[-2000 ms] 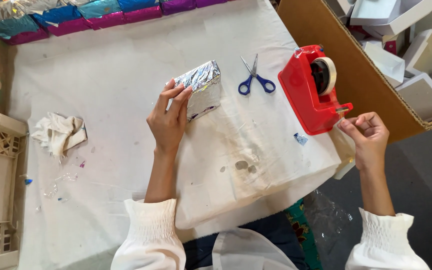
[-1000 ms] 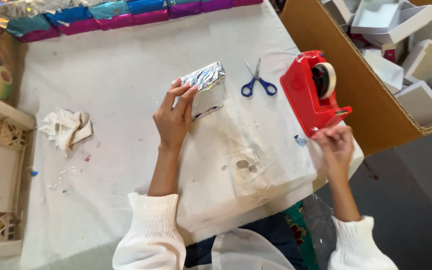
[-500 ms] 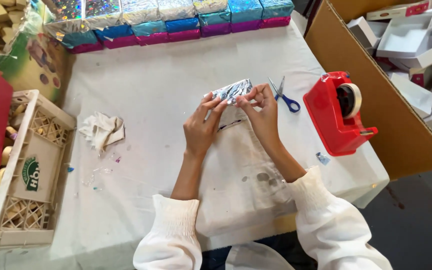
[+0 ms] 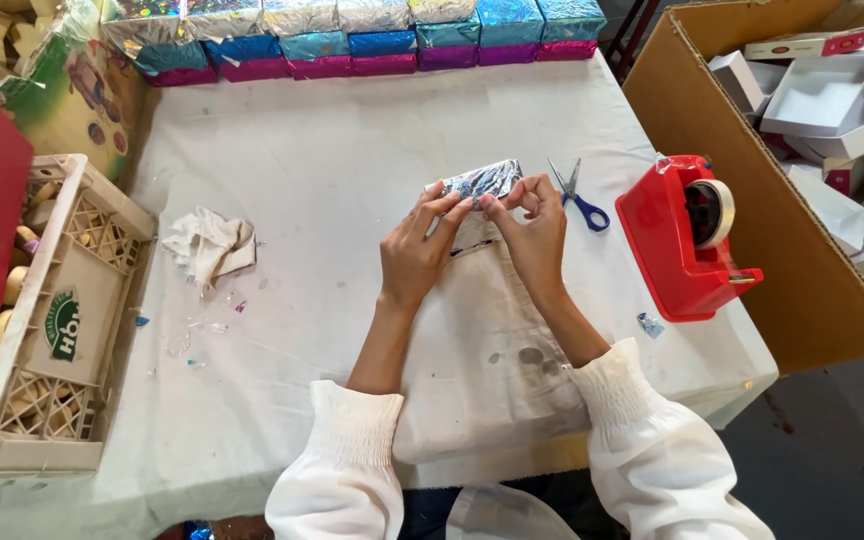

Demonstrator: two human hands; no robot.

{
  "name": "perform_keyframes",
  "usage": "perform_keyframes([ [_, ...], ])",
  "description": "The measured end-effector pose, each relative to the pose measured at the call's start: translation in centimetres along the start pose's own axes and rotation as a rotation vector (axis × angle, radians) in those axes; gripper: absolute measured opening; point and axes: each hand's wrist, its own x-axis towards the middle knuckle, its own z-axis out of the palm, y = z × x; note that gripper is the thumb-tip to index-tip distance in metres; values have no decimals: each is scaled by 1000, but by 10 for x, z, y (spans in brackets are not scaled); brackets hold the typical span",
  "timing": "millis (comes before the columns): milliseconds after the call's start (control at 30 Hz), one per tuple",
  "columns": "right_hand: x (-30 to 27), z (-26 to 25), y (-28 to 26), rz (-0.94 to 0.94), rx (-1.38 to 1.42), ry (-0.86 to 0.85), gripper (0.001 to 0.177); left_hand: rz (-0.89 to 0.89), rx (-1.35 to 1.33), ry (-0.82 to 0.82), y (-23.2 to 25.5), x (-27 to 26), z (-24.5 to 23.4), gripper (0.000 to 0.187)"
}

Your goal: The person wraps a small rectangular box in shiny silver foil, folding the edges and securing them with clear tape from a red dispenser. After finishing the wrapping, the person places the box in a row with other wrapped items and then wipes the table surface with a cloth.

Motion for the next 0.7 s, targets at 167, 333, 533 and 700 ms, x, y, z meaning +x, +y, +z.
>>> perform_keyframes([
  [167,2,1,8,83,146,-15,35,7,-10,3,1,0,0,28],
  [333,5,3,13,183,353,-34,33,9,2,-5,0,-2,0,31],
  [533,3,6,14,203,444,-27,33,4,-20,-9,1,-1,0,28],
  [700,-4,11,20,182,515,24,34,0,-5,2,1,-1,2,26],
])
